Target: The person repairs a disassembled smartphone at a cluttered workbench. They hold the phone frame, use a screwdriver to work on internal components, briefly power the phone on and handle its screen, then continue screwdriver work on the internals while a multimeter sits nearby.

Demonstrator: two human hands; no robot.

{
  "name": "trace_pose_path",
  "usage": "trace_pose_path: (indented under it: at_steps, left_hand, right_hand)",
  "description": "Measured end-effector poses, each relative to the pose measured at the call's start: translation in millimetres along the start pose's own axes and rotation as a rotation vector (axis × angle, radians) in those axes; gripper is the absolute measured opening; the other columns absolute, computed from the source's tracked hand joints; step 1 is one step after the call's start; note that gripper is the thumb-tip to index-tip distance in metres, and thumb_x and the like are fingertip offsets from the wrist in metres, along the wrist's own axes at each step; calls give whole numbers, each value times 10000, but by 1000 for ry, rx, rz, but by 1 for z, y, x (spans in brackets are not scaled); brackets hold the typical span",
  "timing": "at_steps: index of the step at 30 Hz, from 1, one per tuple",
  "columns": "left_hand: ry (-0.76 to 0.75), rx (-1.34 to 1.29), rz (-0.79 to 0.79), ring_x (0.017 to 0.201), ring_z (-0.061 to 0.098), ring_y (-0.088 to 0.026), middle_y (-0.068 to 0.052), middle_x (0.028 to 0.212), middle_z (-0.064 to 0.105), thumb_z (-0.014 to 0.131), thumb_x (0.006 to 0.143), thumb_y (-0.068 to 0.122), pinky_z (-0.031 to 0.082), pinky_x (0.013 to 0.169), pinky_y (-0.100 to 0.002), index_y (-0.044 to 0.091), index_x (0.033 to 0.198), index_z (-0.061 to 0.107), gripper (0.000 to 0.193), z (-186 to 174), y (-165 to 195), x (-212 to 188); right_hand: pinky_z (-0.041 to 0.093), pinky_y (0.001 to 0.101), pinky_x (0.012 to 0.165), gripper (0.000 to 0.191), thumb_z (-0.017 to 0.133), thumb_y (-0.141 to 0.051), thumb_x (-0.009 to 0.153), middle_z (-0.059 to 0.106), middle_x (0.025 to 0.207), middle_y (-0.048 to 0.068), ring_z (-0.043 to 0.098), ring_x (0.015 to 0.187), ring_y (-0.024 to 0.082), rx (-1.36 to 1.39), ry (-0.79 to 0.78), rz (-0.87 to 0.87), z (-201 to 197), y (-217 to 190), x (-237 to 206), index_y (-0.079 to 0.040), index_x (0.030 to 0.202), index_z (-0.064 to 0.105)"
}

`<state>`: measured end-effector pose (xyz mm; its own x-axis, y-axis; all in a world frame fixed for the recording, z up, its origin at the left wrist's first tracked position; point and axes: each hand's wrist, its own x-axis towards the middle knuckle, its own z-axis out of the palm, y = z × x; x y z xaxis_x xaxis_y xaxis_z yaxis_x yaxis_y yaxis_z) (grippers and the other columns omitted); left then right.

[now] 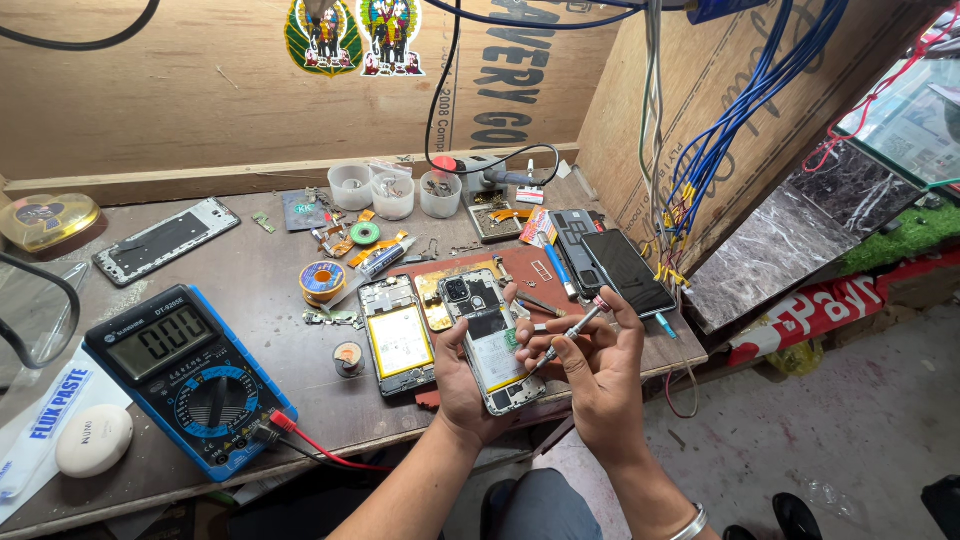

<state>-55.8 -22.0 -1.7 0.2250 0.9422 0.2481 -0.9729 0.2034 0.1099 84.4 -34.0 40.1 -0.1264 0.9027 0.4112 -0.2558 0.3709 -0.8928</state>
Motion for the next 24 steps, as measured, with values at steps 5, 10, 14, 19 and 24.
trace_pose_path:
  at_steps: [5,10,14,19,24]
  left_hand:
    - [32,-10,-1,835,566,-199,-127,979,554,430,962,448,535,793,-318,42,1624,293,788,0,1,-2]
    - [36,1,4,829,567,-197,-129,976,556,433,960,446,540,788,-316,50,1628,288,790,-1,1,-1]
    - [15,-16,0,829,566,-205,-127,965,549,432,968,446,534,795,-323,52,1631,280,787,-3,1,0]
    - [3,-27,-3,821,567,-207,-130,969,554,433,964,445,532,805,-339,57,1626,279,783,-3,0,0]
    - [22,-3,-1,824,577,-205,-129,967,556,433,966,450,537,818,-345,52,1619,284,779,-3,0,-1]
  right_hand:
    - [669,421,838,615,537,-13,1014,581,1179,180,719,981,242,-12,-5,-8,0,2,-1,-133,1520,208]
    - [663,394,809,625,554,-14,1011,597,1181,179,720,968,233,-34,-3,-46,1,4,-1,-135,1519,210]
    - [662,387,805,622,554,-18,1017,605,1178,178,730,952,237,-41,-11,-76,0,4,-1,-133,1520,206]
    - [665,397,822,620,553,-16,1018,603,1184,180,725,971,240,-66,-4,-96,-2,6,-1,-135,1520,208]
    - [669,402,832,620,546,-10,1024,604,1188,181,729,972,242,-54,-27,-106,-3,6,-2,-141,1523,202]
